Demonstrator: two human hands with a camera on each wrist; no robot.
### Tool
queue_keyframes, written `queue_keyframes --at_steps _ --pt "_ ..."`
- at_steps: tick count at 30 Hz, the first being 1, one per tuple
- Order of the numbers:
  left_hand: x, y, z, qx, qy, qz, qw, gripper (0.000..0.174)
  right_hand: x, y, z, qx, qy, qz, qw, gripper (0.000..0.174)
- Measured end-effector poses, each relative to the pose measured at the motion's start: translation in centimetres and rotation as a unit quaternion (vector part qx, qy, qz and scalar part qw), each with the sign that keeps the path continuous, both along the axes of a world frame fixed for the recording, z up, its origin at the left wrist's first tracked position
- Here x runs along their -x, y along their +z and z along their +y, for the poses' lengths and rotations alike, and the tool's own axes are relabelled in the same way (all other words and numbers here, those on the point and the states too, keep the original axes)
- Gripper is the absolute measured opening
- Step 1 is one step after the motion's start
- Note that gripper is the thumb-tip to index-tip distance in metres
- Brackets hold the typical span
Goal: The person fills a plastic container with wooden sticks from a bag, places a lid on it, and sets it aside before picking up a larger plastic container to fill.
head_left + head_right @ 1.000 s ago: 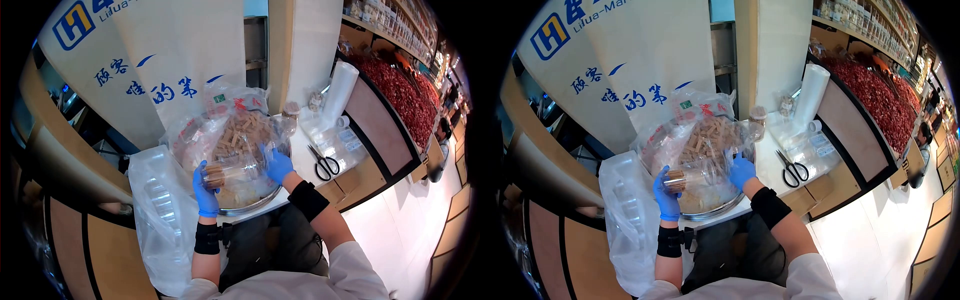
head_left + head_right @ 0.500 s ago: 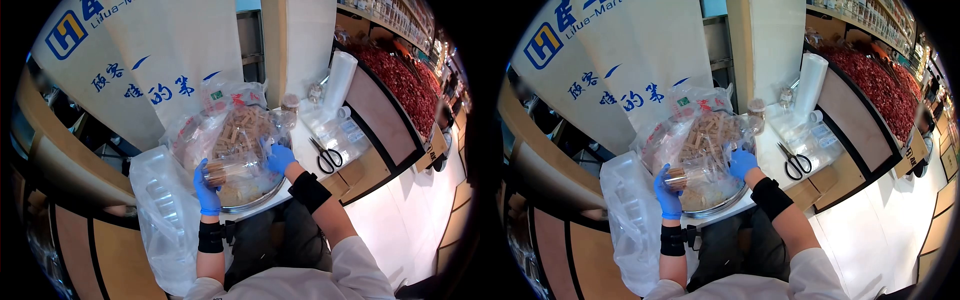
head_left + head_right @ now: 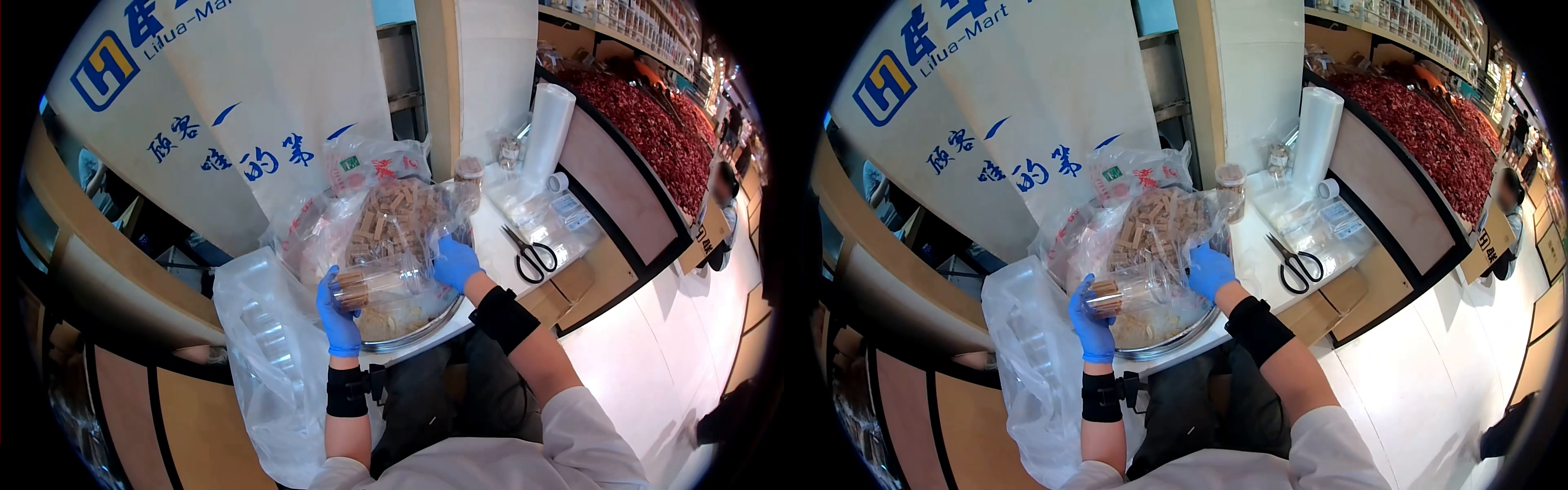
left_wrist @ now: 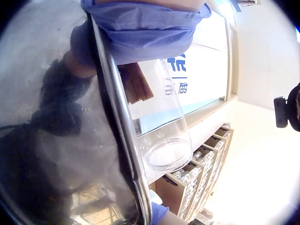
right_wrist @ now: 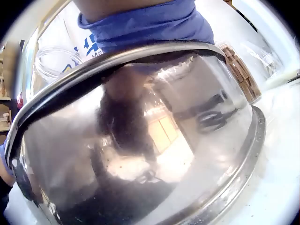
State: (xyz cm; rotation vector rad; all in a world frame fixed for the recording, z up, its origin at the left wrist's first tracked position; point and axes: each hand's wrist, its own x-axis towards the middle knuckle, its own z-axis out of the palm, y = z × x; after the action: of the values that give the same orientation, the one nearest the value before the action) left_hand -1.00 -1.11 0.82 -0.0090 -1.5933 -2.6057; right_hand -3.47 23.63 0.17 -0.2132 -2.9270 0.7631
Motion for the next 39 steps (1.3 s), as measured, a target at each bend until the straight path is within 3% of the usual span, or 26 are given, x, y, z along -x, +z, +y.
queue_keyframes --at_steps 3,5,6,9,14,18,20,24,25,26,27,29,30,31,33,34,36,39 --pt "0.0 0.0 0.0 0.002 0.001 0.001 1.0 0.039 0.3 -0.7 0.3 -0.027 0.038 -0.022 0.999 0.038" --pt "0.0 0.0 0.0 -0.002 0.001 -0.002 1.0 0.039 0.4 -2.0 0.4 -0.072 0.07 0.093 0.991 0.042" --pt "0.0 0.1 0.0 -0.007 0.002 -0.006 1.0 0.039 0.7 -2.2 0.4 -0.072 0.071 0.094 0.99 0.042" --pt "-0.2 0.5 0.3 -0.008 0.017 -0.011 1.0 0.04 1.0 -2.6 0.4 0.026 -0.001 0.009 1.0 0.043" --pt "-0.1 0.4 0.1 -0.012 0.014 -0.021 1.0 0.039 0.7 -2.8 0.7 0.028 0.048 0.154 0.987 0.033" --pt "-0.2 0.7 0.4 -0.011 0.023 -0.019 1.0 0.038 0.3 -1.6 0.7 0.103 0.014 0.127 0.986 0.032" --pt "-0.1 0.6 0.2 -0.01 0.023 -0.018 1.0 0.038 0.9 -2.4 1.0 0.132 0.048 0.238 0.961 0.04" --pt "0.4 -0.5 -0.5 -0.017 -0.005 -0.02 1.0 0.039 0.5 -1.4 2.2 0.159 0.071 0.307 0.935 0.045" --pt "0.5 -0.8 -0.6 -0.021 -0.001 -0.018 1.0 0.039 -0.3 -0.7 2.6 0.397 0.047 0.215 0.891 0.046" --pt "0.6 -0.9 -0.6 -0.029 -0.001 -0.023 0.999 0.039 -1.2 0.3 2.8 0.606 0.019 0.105 0.788 0.046" --pt "0.7 -1.0 -0.6 -0.038 -0.002 -0.029 0.999 0.039 -1.7 1.0 3.1 0.603 0.023 0.102 0.791 0.046" --pt "0.5 -1.0 -0.6 -0.032 0.006 -0.016 0.999 0.039 -2.9 2.2 3.8 0.683 -0.014 0.099 0.724 0.046" --pt "0.4 -0.9 -0.5 -0.02 0.009 -0.003 1.0 0.039 -3.4 2.7 4.2 0.74 -0.019 0.081 0.667 0.046" --pt "0.3 -0.8 -0.3 -0.024 0.012 -0.005 1.0 0.039 -3.6 2.8 4.5 0.738 -0.018 0.078 0.67 0.046" --pt "0.5 -0.5 0.0 -0.034 0.039 -0.011 0.999 0.038 -4.0 2.9 4.9 0.932 0.137 -0.003 0.337 0.045" --pt "0.5 -0.5 -0.1 -0.037 0.041 -0.011 0.998 0.038 -4.0 2.9 4.7 0.931 0.138 -0.005 0.339 0.045" --pt "0.5 -0.5 -0.3 -0.069 0.027 -0.027 0.997 0.038 -4.0 2.9 4.0 0.942 0.148 -0.01 0.302 0.043" --pt "0.6 -0.6 -0.3 -0.062 0.031 -0.009 0.998 0.037 -3.5 2.7 3.0 0.936 0.132 -0.014 0.325 0.043"
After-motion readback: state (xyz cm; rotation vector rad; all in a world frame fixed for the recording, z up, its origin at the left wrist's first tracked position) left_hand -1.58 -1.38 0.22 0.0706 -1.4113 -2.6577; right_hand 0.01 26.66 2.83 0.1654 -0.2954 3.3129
